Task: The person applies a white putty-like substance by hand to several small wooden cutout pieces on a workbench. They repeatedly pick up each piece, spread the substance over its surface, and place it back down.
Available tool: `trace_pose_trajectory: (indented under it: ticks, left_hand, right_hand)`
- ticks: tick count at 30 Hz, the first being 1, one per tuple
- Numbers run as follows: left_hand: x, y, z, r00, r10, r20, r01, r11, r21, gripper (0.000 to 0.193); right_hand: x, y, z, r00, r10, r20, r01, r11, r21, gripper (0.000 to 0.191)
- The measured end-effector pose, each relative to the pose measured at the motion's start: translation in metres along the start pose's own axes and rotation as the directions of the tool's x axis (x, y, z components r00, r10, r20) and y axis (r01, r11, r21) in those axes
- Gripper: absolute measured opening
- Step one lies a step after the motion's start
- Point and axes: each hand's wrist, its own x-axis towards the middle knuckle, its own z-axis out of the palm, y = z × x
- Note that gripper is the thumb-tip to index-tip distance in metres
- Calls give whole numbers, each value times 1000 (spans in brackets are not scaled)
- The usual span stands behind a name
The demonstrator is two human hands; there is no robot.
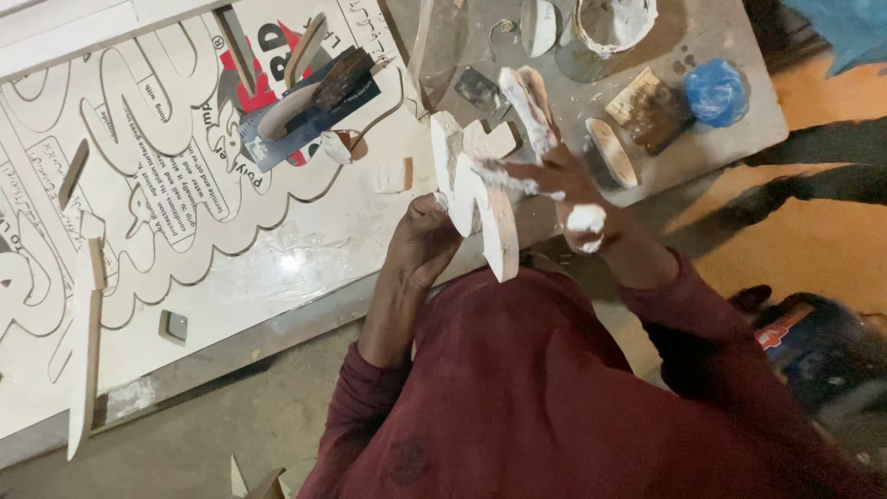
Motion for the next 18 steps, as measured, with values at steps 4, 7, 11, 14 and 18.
trace_pose_trajectory:
  ticks: [4,7,11,14,18]
  left_hand:
    - [8,0,7,999,47,-21,-48,998,-35,22]
    - [16,5,12,996,53,-72,-56,998,-40,26]
    - [23,10,18,993,66,-95,-67,998,-7,27]
    - [27,11,20,993,104,-60,-103,994,26,29]
    - [26,21,13,982,169,-84,-166,985,42,40]
  right_hand:
    - [8,-44,-8,999,-31,9,32,967,-253,48]
    - [5,-73,-20,994,-14,111,55,925,-377,59]
    - [2,-66,-19,977,-181,-112,148,956,-253,82]
    - [-12,-55,-19,980,163,112,-71,818,-571,78]
    - [-19,-12,-22,950,305,62,-180,702,-689,63]
